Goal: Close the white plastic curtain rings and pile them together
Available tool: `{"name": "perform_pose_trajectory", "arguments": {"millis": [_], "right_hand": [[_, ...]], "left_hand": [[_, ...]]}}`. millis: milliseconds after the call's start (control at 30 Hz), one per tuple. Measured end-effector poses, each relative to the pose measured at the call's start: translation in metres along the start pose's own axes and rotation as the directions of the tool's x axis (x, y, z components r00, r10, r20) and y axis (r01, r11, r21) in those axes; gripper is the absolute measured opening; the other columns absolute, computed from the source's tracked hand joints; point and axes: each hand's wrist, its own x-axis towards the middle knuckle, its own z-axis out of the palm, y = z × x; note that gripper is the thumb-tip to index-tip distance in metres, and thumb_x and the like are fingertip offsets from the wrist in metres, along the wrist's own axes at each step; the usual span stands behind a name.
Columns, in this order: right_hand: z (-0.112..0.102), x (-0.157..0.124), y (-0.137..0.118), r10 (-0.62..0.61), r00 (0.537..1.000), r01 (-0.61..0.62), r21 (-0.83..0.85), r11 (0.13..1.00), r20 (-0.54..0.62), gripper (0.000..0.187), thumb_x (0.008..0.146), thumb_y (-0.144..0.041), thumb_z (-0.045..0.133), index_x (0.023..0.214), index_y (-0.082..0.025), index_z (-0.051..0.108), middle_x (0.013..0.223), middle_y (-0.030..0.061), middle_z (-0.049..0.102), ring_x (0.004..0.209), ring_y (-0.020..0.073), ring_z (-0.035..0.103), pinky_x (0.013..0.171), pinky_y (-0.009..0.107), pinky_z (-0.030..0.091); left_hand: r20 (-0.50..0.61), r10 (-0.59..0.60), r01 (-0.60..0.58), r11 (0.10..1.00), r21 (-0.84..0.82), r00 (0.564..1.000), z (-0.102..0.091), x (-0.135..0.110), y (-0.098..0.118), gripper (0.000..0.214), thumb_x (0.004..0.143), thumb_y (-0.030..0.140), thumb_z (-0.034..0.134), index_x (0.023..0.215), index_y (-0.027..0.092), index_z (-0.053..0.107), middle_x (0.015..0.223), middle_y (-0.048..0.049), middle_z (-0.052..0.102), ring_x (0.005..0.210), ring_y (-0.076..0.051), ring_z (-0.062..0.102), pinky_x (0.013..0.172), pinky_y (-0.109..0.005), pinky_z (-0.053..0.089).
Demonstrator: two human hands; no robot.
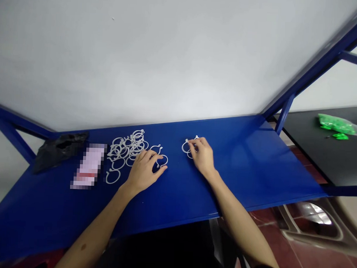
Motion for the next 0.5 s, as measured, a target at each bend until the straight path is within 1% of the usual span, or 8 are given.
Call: {"name": "perform_pose_trajectory", "arguments": {"millis": [33,100,133,200,267,333,433,500], "right_hand": [[-0.006,0.003,0.011,0.084,0.996,-0.085,-0.072,0.994,-0.023,0.029,0.096,-0.038,0.052,0.087,-0.020,0.072,0.083,0.0078,0.069,0.065,0.0181,0.062,0.066,0.033,0.053],[-0.015,0.007,0.033,0.228,0.973,-0.231,-0.189,0.954,-0.039,0.023,0.092,-0.035,0.056,0.090,-0.019,0.073,0.085,0.0081,0.072,0.068,0.0188,0.063,0.070,0.034,0.052],[-0.017,0.007,0.043,0.282,0.959,-0.281,-0.229,0.932,-0.027,0.021,0.090,-0.033,0.057,0.091,-0.019,0.072,0.087,0.0078,0.072,0.069,0.0190,0.064,0.071,0.034,0.051],[-0.020,0.006,0.058,0.361,0.932,-0.344,-0.277,0.897,0.012,0.018,0.089,-0.032,0.059,0.092,-0.020,0.072,0.090,0.0067,0.074,0.073,0.0193,0.065,0.072,0.033,0.050],[-0.019,0.005,0.063,0.404,0.913,-0.370,-0.300,0.879,0.057,0.018,0.089,-0.033,0.060,0.092,-0.021,0.072,0.090,0.0053,0.075,0.076,0.0197,0.067,0.071,0.031,0.048],[-0.019,0.004,0.061,0.424,0.902,-0.381,-0.313,0.870,0.081,0.020,0.090,-0.037,0.060,0.092,-0.022,0.073,0.087,0.0048,0.076,0.077,0.0207,0.068,0.069,0.031,0.047],[-0.020,0.004,0.057,0.439,0.896,-0.397,-0.329,0.857,0.061,0.024,0.090,-0.040,0.059,0.090,-0.021,0.073,0.084,0.0055,0.075,0.077,0.0220,0.068,0.067,0.032,0.046],[-0.022,0.004,0.057,0.435,0.900,-0.403,-0.335,0.852,0.022,0.024,0.091,-0.040,0.059,0.090,-0.020,0.073,0.085,0.0067,0.075,0.077,0.0222,0.068,0.068,0.033,0.048]], "left_hand": [[0.034,0.004,-0.005,1.000,0.027,0.999,-0.002,0.000,0.000,0.020,0.089,0.038,0.068,0.101,0.022,0.067,0.104,-0.0081,0.063,0.102,-0.029,0.054,0.089,-0.046,0.045],[0.085,0.021,-0.025,0.998,0.052,0.996,-0.006,0.000,0.000,0.010,0.090,0.030,0.064,0.095,0.021,0.066,0.102,-0.0076,0.062,0.100,-0.028,0.054,0.086,-0.045,0.044],[0.097,0.031,-0.036,0.998,0.049,0.995,-0.007,0.000,0.001,0.006,0.091,0.025,0.061,0.093,0.021,0.065,0.101,-0.0073,0.063,0.098,-0.028,0.054,0.085,-0.045,0.044],[0.093,0.046,-0.047,0.999,0.019,0.995,-0.009,0.001,0.003,0.009,0.091,0.018,0.056,0.089,0.021,0.064,0.100,-0.0066,0.064,0.096,-0.026,0.054,0.085,-0.044,0.043],[0.056,0.051,-0.050,0.998,-0.033,0.997,-0.009,0.002,0.006,0.012,0.091,0.015,0.053,0.089,0.022,0.063,0.099,-0.0058,0.065,0.096,-0.025,0.054,0.084,-0.042,0.043],[0.006,0.064,-0.063,0.994,-0.085,0.998,-0.008,0.003,0.008,0.011,0.092,0.015,0.053,0.089,0.022,0.062,0.096,-0.0045,0.067,0.095,-0.024,0.056,0.082,-0.041,0.044],[-0.059,0.101,-0.110,0.979,-0.171,0.993,-0.004,0.003,0.009,0.011,0.094,0.015,0.052,0.091,0.022,0.060,0.092,-0.0030,0.069,0.091,-0.022,0.059,0.083,-0.040,0.047],[-0.102,0.124,-0.146,0.960,-0.239,0.987,-0.001,0.003,0.009,0.013,0.094,0.013,0.051,0.092,0.021,0.061,0.094,-0.0034,0.069,0.094,-0.021,0.060,0.088,-0.039,0.050]]}}
